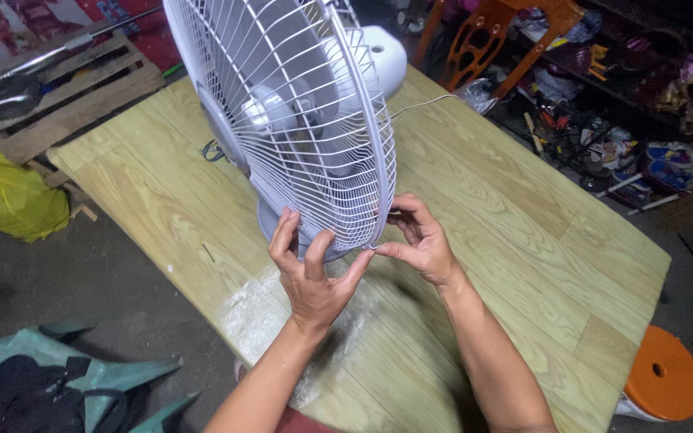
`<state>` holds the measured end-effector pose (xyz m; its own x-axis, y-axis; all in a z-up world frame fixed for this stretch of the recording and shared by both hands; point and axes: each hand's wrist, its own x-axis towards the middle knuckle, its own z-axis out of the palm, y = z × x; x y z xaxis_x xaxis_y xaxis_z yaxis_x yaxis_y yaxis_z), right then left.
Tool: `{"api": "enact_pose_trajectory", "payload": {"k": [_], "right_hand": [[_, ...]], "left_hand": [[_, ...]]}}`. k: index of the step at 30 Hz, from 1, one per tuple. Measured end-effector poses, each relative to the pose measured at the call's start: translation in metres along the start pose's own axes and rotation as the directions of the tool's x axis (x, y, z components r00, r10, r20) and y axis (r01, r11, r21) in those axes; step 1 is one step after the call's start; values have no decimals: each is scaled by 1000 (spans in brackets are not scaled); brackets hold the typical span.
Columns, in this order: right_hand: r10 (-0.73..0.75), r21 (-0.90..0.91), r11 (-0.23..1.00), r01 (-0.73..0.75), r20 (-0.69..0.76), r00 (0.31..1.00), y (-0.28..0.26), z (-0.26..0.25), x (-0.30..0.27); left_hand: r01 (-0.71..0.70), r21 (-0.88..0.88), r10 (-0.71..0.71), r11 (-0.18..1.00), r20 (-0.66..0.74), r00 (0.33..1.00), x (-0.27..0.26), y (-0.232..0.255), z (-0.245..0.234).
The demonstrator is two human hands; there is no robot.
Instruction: The person assembles a white table fan by attaching the front grille, mounting the fan blades onto the motor hub, securing the blades with a central cap, and then attaching the rear grille. The person aligns and snaps the grilles into place on the fan base.
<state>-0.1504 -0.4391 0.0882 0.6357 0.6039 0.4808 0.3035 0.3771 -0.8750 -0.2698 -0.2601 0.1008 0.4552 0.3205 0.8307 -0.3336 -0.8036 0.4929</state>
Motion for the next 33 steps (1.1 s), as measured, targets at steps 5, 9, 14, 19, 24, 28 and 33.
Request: {"api": "enact_pose_trajectory", "payload": {"k": [5, 9, 14, 19, 24, 28, 33], "right_hand": [[-22, 10, 1000, 22, -8, 1000, -1, 2, -1], [-56, -79, 995, 55, -9, 998, -5, 7, 2], [-51, -185, 982, 42, -43, 998, -13, 11, 4], [-44, -239, 971, 28, -64, 997, -17, 15, 6], [-33, -210, 977, 14, -85, 996, -12, 16, 2], [-64, -105, 993, 58, -54, 997, -5, 17, 4], [-32, 109, 993, 37, -48, 998, 0, 16, 3]], "left_hand": [[3, 18, -3, 1000, 2, 1000, -5, 2, 0], [-45, 78, 46, 996, -7, 999, -3, 3, 0], [-54, 110, 55, 993, -14, 998, -3, 2, -1], [-63, 120, 65, 991, -12, 998, -3, -1, -1], [-74, 114, 74, 991, 4, 997, -2, 1, -4], [-61, 121, 58, 991, 26, 998, 4, 7, -6], [-22, 134, 22, 991, 5, 1000, -1, 20, -4]]}}
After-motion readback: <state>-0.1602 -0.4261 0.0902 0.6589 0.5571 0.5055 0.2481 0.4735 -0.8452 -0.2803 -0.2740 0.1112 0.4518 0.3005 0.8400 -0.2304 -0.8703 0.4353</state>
